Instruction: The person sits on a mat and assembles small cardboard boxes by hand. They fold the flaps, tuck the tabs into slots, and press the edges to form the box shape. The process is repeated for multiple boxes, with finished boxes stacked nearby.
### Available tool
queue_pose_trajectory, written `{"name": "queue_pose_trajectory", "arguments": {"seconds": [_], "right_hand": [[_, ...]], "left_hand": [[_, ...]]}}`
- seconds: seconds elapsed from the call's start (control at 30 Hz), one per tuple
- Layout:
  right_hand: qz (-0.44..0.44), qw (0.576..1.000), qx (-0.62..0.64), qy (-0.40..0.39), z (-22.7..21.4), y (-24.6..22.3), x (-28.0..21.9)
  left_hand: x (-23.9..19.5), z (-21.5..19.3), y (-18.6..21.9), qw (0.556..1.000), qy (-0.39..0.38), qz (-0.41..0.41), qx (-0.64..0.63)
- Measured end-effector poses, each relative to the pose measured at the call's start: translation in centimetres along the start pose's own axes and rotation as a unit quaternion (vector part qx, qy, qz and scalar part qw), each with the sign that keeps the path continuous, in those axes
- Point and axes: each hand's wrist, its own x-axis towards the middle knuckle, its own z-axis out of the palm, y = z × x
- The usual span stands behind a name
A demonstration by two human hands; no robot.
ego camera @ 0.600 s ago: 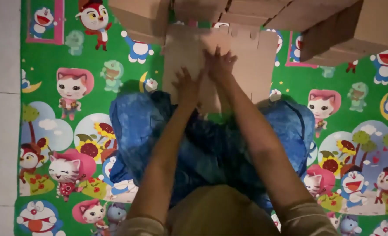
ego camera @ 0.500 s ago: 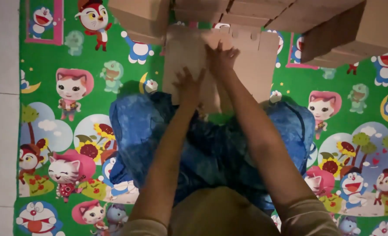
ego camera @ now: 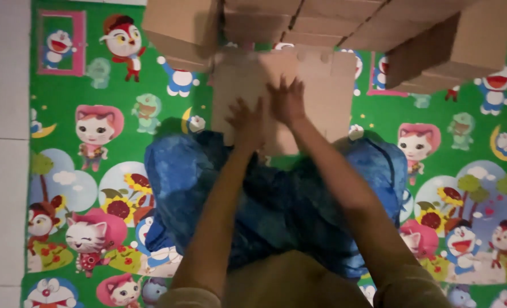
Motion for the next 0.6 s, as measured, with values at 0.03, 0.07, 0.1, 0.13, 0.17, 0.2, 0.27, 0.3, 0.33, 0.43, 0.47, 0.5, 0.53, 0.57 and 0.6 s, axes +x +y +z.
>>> {"name": "queue_pose_trajectory", "arguments": {"seconds": [0.03,0.07,0.1,0.13,0.17,0.2,0.27,0.3,0.33,0.43,0.47,0.5,0.53,0.57,0.6], "right_hand": [[0.002,1.0,-0.004,-0.001,-0.5,-0.1,-2.2],[-0.019,0.999,0.012,0.024,-1.0,-0.2,-4.4],[-0.042,0.997,0.029,0.05,-1.4,-0.6,-6.6],[-0.043,0.998,0.027,0.049,-0.4,-0.7,-7.7],[-0.014,0.999,0.033,0.007,0.5,-0.7,-8.5],[0.014,0.999,0.04,-0.034,1.4,-0.7,-9.3],[0.036,0.999,0.001,-0.038,2.4,-2.1,-8.5],[0.06,0.996,-0.034,-0.048,3.0,-3.0,-8.5],[0.061,0.996,-0.034,-0.048,2.9,-3.5,-8.1],[0.11,0.992,-0.015,-0.06,3.0,-5.2,-6.3],[0.131,0.988,-0.004,-0.081,3.4,-5.3,-5.8],[0.151,0.983,0.009,-0.107,4.1,-5.8,-5.7],[0.151,0.983,0.013,-0.103,3.4,-5.9,-5.4],[0.162,0.98,0.024,-0.109,2.8,-6.2,-5.3],[0.173,0.978,0.035,-0.116,2.2,-6.4,-5.3]], "left_hand": [[0.9,-0.1,0.0,1.0,-0.001,0.003,-0.003],[1.8,-0.2,0.0,0.998,-0.051,-0.027,-0.025],[2.5,-0.2,-0.2,0.992,-0.101,-0.06,-0.046],[3.0,2.3,-0.9,0.992,-0.101,-0.059,-0.049],[3.8,4.6,-1.7,0.999,-0.016,-0.019,-0.044],[4.6,7.0,-2.4,0.997,0.069,0.02,-0.039],[6.3,5.2,-3.9,0.996,0.058,0.05,0.034],[6.9,4.4,-4.8,0.99,0.04,0.078,0.109],[8.8,5.5,-5.6,0.99,0.04,0.079,0.109],[12.8,6.5,-8.5,0.95,0.086,0.047,-0.296],[12.8,6.0,-9.5,0.957,0.123,0.167,-0.203],[12.2,6.0,-10.7,0.943,0.151,0.279,-0.104],[10.8,7.3,-11.1,0.943,0.153,0.279,-0.099],[9.1,8.8,-11.6,0.966,0.187,0.149,-0.096],[7.5,10.4,-12.2,0.971,0.219,0.017,-0.091]]}}
